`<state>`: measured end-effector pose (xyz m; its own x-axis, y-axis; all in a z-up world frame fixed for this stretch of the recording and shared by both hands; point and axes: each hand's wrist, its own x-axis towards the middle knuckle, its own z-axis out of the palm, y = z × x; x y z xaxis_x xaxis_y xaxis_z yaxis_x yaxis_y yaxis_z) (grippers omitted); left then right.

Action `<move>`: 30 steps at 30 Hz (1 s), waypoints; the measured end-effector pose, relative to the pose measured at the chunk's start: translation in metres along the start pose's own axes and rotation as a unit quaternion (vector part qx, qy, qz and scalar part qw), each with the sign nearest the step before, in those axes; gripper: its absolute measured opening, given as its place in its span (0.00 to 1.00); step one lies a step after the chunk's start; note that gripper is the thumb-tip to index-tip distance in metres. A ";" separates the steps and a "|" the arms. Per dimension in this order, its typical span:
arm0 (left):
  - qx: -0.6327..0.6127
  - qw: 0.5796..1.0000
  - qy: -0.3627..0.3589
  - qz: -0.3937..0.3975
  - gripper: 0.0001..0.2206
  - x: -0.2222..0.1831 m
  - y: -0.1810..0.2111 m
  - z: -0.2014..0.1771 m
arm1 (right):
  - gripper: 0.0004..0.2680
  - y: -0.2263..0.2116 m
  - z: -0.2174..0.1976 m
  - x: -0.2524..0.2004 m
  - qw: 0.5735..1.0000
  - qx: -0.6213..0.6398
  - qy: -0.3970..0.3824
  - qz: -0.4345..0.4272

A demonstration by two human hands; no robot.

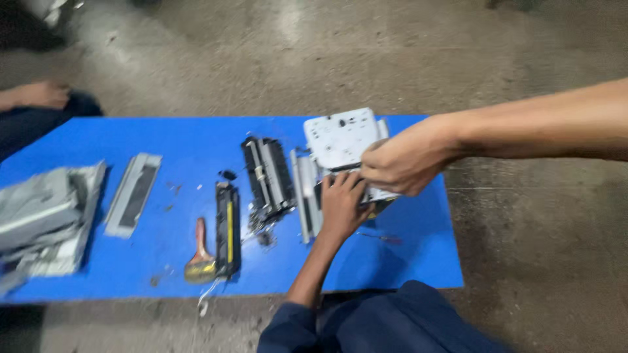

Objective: The person uses a screwdriver to remove screws from a white plastic housing and separates it from the main unit. They then flip the main unit to expose a circuit board, remove additional screws, and detach the board. Finally, they remove screws from a black metal plate and set it aside.

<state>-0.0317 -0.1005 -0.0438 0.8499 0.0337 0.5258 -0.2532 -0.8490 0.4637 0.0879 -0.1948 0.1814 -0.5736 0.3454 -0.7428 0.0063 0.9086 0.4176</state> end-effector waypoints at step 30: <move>-0.092 0.988 0.120 0.023 0.04 0.006 -0.021 0.042 | 0.10 -0.003 0.017 -0.011 0.820 0.472 -0.042 0.321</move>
<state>-0.0022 -0.1049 -0.0801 0.7075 0.1392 0.6929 -0.3881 -0.7429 0.5454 0.1087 -0.1977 0.1793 -0.1452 0.8027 -0.5785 0.9389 0.2962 0.1754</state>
